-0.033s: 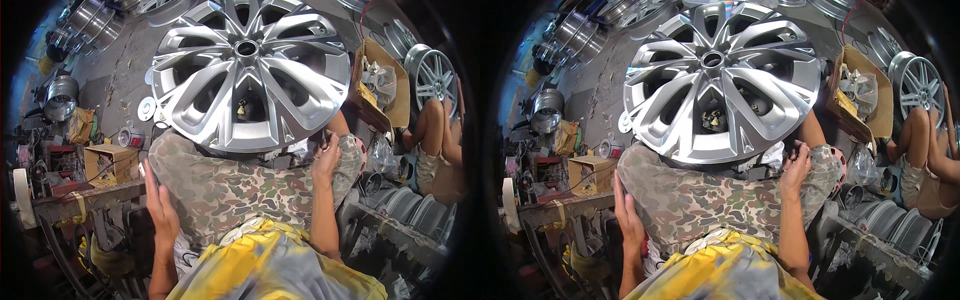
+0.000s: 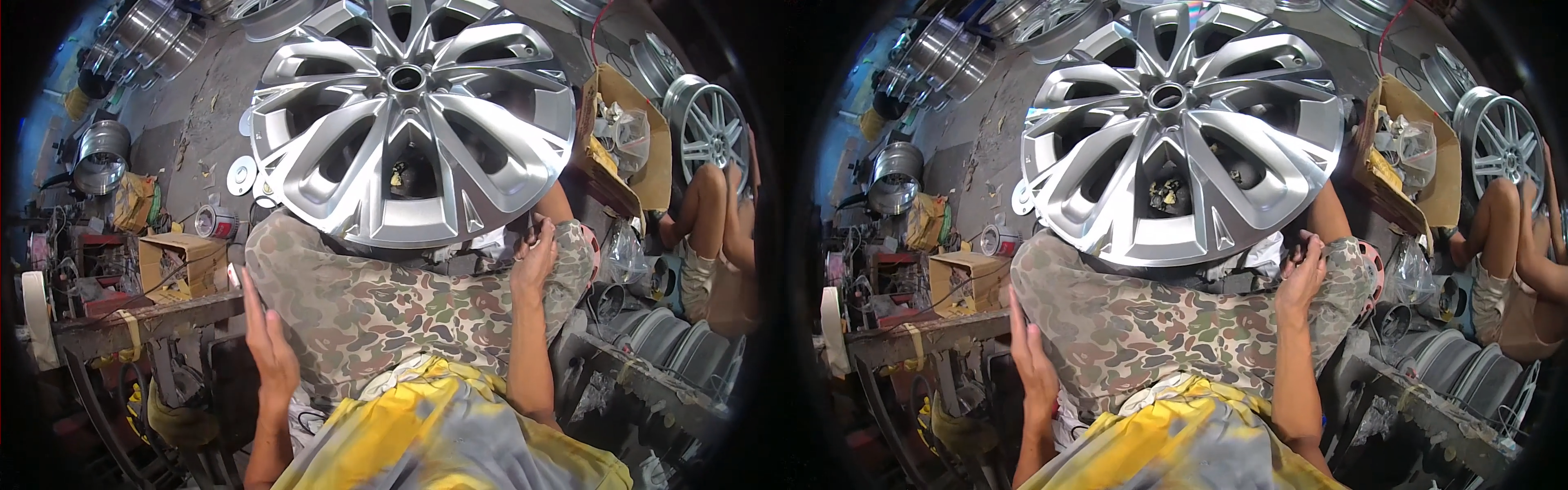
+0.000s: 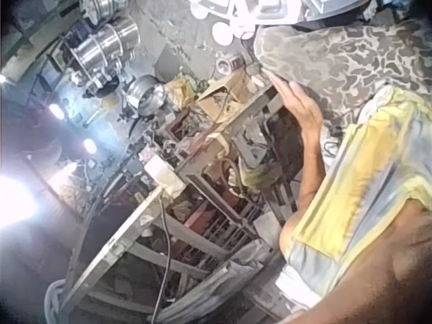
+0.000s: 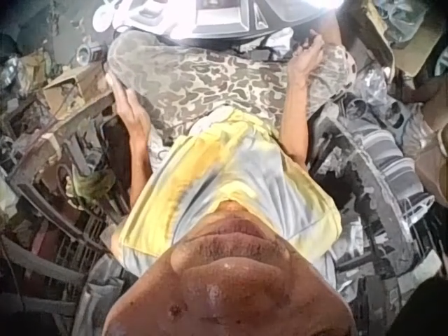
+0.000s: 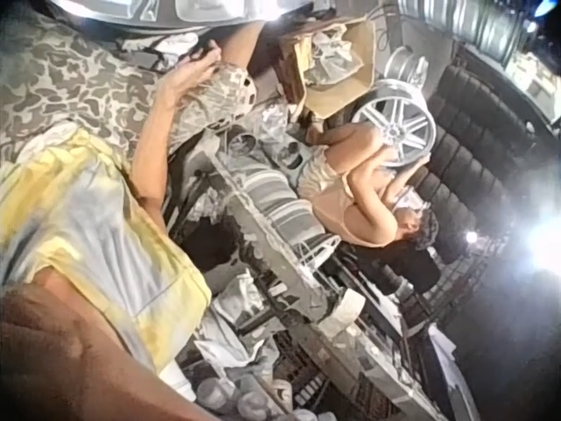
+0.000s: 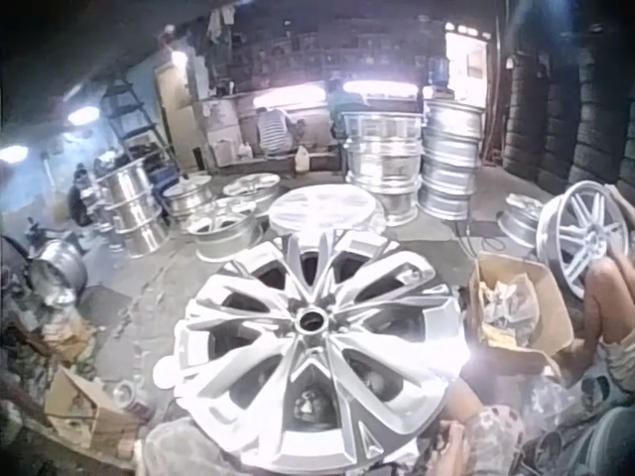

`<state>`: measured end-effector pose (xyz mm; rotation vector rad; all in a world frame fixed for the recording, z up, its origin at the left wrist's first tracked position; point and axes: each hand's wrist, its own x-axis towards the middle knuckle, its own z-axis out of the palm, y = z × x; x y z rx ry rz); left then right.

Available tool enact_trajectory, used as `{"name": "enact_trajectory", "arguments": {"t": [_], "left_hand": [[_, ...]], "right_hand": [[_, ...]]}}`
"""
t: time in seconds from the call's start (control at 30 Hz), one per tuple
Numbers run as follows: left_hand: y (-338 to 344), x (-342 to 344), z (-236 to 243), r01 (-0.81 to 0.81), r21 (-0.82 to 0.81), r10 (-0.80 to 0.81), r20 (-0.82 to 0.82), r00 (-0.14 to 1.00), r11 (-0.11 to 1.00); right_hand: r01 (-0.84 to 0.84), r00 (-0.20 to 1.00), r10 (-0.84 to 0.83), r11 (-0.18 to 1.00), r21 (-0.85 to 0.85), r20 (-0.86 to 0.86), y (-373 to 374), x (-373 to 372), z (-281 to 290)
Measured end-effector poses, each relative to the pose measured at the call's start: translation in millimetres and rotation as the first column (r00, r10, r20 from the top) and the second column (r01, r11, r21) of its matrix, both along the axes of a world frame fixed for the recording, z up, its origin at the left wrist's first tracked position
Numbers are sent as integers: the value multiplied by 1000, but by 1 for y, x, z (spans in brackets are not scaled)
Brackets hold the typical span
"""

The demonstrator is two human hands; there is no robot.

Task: Repairing surface damage on a car wheel rim by applying filler putty with a spatula and cleaning with a wet cloth.

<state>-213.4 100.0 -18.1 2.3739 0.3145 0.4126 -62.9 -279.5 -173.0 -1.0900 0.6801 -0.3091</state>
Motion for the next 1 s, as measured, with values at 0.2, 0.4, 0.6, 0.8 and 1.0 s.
{"name": "enact_trajectory", "arguments": {"t": [0.2,0.4,0.6,0.8,1.0], "left_hand": [[21,-50,-45,-267,-399,196,-210,958,877],[45,66,-12,54,-786,285,285,915,616],[41,54,-29,-132,-564,152,-12,988,815],[28,14,-27,-360,-570,243,-273,931,739],[35,-22,22,-16,-22,9,-319,948,1000]], "right_hand": [[-3,998,1,999,-37,-59,-1,-1,-11],[20,999,-22,998,-53,-45,2,-3,-7],[14,1000,-15,1000,-8,-15,-10,-18,-19],[-31,998,26,997,-71,-61,1,-21,-29],[-58,997,53,995,-84,-63,5,-17,-14]]}}
